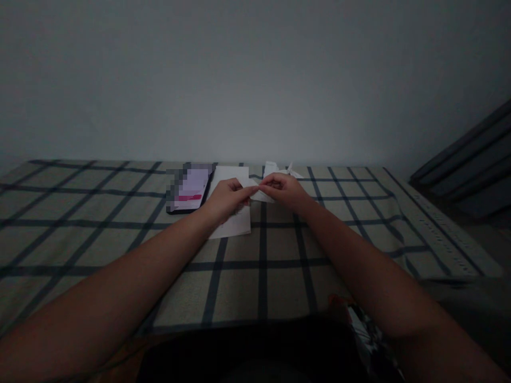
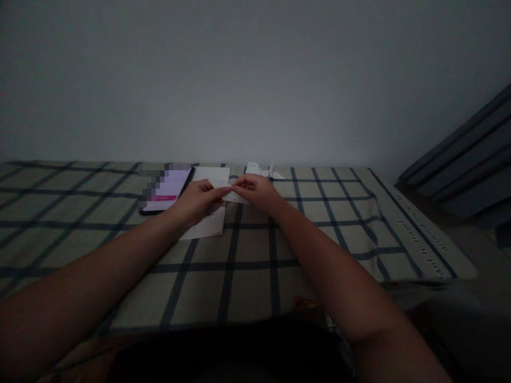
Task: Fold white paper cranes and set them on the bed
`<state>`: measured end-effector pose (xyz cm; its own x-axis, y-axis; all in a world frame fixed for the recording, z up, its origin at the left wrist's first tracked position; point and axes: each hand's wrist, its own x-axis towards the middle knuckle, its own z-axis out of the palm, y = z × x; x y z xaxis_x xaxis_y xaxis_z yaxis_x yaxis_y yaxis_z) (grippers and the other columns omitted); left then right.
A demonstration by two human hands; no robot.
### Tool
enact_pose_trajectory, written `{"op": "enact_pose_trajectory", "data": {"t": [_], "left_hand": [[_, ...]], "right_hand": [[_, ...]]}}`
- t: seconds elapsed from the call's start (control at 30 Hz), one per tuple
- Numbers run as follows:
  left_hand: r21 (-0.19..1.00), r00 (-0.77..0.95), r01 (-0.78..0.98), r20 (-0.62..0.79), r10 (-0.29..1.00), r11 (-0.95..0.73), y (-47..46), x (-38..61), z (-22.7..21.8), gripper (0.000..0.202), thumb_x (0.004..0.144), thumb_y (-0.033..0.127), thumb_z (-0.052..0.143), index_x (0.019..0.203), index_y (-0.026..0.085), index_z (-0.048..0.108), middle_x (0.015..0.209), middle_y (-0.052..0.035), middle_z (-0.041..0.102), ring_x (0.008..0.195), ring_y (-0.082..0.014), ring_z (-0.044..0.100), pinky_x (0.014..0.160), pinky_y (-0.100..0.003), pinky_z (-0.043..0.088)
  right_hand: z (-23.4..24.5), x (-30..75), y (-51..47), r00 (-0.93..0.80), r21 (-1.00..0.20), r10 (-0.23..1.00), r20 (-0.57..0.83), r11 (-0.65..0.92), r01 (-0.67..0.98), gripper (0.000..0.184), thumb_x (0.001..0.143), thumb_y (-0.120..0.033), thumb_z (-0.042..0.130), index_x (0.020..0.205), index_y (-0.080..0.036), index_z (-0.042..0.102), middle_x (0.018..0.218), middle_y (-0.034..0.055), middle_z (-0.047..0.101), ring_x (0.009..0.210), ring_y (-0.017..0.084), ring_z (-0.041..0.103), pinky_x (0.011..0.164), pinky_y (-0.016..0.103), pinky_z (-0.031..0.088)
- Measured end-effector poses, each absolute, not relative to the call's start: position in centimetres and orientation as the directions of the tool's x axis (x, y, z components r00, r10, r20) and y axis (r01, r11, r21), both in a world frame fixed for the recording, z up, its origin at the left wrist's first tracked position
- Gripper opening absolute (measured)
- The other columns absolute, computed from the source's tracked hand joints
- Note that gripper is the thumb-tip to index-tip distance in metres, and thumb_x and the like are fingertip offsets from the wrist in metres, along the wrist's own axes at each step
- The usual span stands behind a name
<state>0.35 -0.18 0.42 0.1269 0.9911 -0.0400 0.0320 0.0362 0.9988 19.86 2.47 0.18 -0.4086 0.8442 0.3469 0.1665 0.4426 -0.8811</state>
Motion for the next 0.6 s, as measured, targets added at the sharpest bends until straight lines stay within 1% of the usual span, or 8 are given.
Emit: {"op": "enact_pose_trajectory", "data": {"t": [0.07,0.13,0.23,0.3,0.33,0.4,0.47,0.6], "left_hand": [[0.999,0.095,0.020,-0.035,0.995,0.033,-0.19,0.49,0.53,0.034,0.068,0.042,0.085,0.071,0.017,0.062,0.052,0.0003,0.059,0.038,-0.0068,0.042,0.040,-0.022,0.022],[0.999,0.049,-0.020,-0.036,0.998,0.037,-0.12,0.66,0.57,0.033,0.067,0.039,0.086,0.070,0.017,0.061,0.054,-0.0005,0.061,0.042,-0.0080,0.048,0.041,-0.021,0.026],[0.994,0.022,-0.098,-0.048,0.999,0.050,0.10,0.84,0.43,0.033,0.066,0.032,0.087,0.066,0.016,0.058,0.057,-0.0024,0.064,0.050,-0.0106,0.058,0.046,-0.020,0.037],[0.988,0.017,-0.144,-0.056,0.998,0.058,0.26,0.88,0.25,0.034,0.066,0.028,0.087,0.064,0.016,0.056,0.059,-0.0024,0.064,0.053,-0.0107,0.060,0.051,-0.021,0.044],[0.986,0.015,-0.150,-0.063,0.998,0.065,0.32,0.88,0.17,0.034,0.066,0.028,0.088,0.064,0.016,0.056,0.058,-0.0016,0.063,0.052,-0.0100,0.059,0.052,-0.021,0.045],[0.983,0.031,-0.172,-0.067,0.997,0.071,0.39,0.89,0.07,0.033,0.066,0.027,0.088,0.064,0.015,0.057,0.059,-0.0014,0.064,0.053,-0.0097,0.059,0.056,-0.022,0.049],[0.977,0.075,-0.204,-0.048,0.996,0.063,0.40,0.90,0.09,0.030,0.065,0.026,0.088,0.065,0.014,0.061,0.062,-0.0023,0.065,0.055,-0.0099,0.060,0.059,-0.023,0.052],[0.961,0.158,-0.272,-0.006,0.987,0.049,0.28,0.87,0.35,0.027,0.064,0.024,0.089,0.076,0.011,0.069,0.074,-0.0039,0.071,0.063,-0.0106,0.064,0.064,-0.022,0.055]], "right_hand": [[0.11,19.94,2.53,-0.390,-0.868,0.839,0.380,0.469,0.163,0.031,0.082,-0.046,0.073,0.091,-0.019,0.063,0.082,0.0014,0.064,0.072,0.014,0.057,0.064,0.027,0.045],[0.17,20.05,2.50,-0.388,-0.823,0.811,0.438,0.535,0.190,0.031,0.083,-0.046,0.073,0.092,-0.019,0.062,0.083,0.0009,0.062,0.072,0.014,0.055,0.064,0.027,0.043],[0.35,20.20,2.44,-0.476,-0.682,0.701,0.530,0.687,0.252,0.031,0.085,-0.048,0.075,0.089,-0.020,0.063,0.090,0.0028,0.062,0.081,0.016,0.056,0.072,0.029,0.044],[0.33,20.25,2.48,-0.539,-0.600,0.634,0.555,0.754,0.268,0.034,0.086,-0.052,0.074,0.089,-0.020,0.065,0.092,0.0037,0.062,0.087,0.018,0.056,0.079,0.031,0.044],[0.27,20.25,2.54,-0.558,-0.573,0.614,0.558,0.772,0.275,0.036,0.087,-0.055,0.073,0.090,-0.020,0.065,0.093,0.0040,0.062,0.089,0.018,0.056,0.081,0.031,0.044],[0.09,20.27,2.67,-0.568,-0.529,0.594,0.571,0.794,0.298,0.039,0.088,-0.059,0.070,0.092,-0.020,0.066,0.094,0.0047,0.063,0.091,0.019,0.056,0.083,0.032,0.044],[-0.08,20.30,2.77,-0.563,-0.489,0.576,0.593,0.813,0.316,0.040,0.090,-0.060,0.068,0.093,-0.021,0.067,0.094,0.0052,0.063,0.091,0.020,0.056,0.082,0.033,0.044],[-0.12,20.40,2.70,-0.552,-0.447,0.544,0.632,0.838,0.314,0.037,0.092,-0.057,0.066,0.094,-0.021,0.069,0.095,0.0054,0.064,0.091,0.020,0.058,0.081,0.033,0.045]]}}
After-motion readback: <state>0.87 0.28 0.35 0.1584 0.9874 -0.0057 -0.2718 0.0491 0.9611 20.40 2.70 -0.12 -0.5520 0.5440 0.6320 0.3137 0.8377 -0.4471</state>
